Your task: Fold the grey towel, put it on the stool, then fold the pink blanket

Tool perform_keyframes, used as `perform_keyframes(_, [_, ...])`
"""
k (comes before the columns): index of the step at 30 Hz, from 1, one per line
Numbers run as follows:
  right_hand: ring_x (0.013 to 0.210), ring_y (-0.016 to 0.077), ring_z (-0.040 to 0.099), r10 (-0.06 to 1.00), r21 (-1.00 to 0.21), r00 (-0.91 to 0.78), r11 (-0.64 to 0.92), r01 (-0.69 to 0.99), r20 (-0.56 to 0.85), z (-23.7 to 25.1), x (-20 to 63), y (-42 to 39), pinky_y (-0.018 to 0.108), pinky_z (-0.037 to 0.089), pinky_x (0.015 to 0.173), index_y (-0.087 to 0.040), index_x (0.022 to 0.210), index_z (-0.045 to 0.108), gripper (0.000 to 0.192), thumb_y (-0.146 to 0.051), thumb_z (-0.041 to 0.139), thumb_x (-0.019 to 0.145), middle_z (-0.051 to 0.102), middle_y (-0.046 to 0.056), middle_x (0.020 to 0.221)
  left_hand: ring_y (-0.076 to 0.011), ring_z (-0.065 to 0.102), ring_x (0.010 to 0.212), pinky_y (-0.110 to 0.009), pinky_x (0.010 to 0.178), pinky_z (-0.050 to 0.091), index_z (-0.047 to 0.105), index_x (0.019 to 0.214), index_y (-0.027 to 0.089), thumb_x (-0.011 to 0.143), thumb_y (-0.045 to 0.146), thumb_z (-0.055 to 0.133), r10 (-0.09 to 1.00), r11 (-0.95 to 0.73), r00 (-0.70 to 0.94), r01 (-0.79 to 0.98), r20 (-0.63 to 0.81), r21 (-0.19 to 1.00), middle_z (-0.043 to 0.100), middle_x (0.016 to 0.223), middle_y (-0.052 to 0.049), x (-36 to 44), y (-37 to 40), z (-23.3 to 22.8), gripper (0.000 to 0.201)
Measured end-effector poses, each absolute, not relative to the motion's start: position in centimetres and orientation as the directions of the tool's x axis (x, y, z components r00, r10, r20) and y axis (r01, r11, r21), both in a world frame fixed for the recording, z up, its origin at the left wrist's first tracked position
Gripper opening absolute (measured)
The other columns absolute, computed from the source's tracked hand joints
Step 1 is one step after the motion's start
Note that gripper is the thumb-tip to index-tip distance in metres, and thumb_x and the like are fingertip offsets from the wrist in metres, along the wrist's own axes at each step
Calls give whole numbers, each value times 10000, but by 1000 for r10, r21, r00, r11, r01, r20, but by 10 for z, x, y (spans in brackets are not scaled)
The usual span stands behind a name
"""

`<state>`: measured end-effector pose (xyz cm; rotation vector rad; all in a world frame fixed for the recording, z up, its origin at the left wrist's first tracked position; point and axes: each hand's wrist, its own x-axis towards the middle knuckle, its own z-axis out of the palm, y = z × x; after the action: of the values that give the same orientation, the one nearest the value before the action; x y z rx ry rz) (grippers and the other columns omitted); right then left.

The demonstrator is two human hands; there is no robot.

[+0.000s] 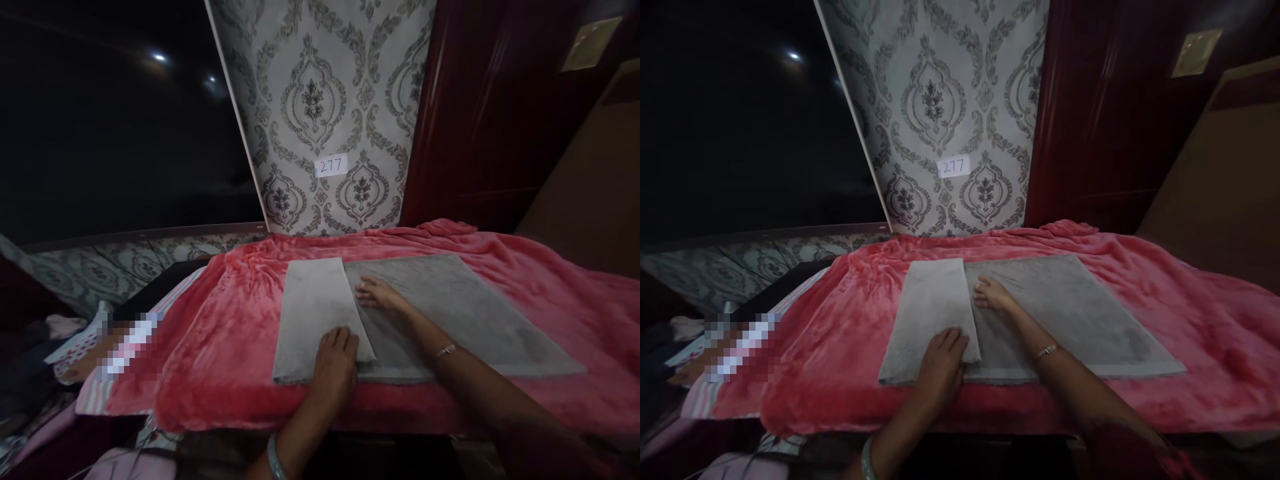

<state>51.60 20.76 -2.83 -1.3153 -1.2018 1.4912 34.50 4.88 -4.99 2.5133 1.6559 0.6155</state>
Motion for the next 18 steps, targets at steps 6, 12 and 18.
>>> perform_keyframes(6, [837, 192, 684, 979, -973, -105, -154, 171, -173, -22, 477, 251, 327, 592, 734, -224, 1337, 575, 520, -244, 685, 829, 724, 52, 983, -277, 613, 1274, -491, 1112, 496, 643, 1356, 174, 675, -1, 462, 868, -453, 326, 827, 374, 332, 654, 1375, -134, 335, 53, -51, 726])
perform_keyframes(12, [1151, 209, 636, 998, -943, -53, 59, 328, 44, -18, 452, 262, 330, 508, 1016, -199, 1378, 591, 685, -22, 618, 716, 679, 55, 1297, -302, 638, 1243, -501, 1068, 533, 685, 1312, 193, 727, 14, 466, 854, -467, 339, 834, 395, 295, 683, 1327, -141, 338, 56, -52, 650])
perform_keyframes(18, [1308, 200, 551, 981, -857, 0, 171, 487, 196, -24, 485, 258, 335, 387, 1159, -197, 1429, 592, 689, -3, 492, 775, 605, 58, 1431, -302, 619, 1260, -496, 1073, 525, 648, 1351, 195, 788, 15, 473, 804, -544, 425, 808, 415, 226, 656, 1357, -161, 362, 63, -52, 616])
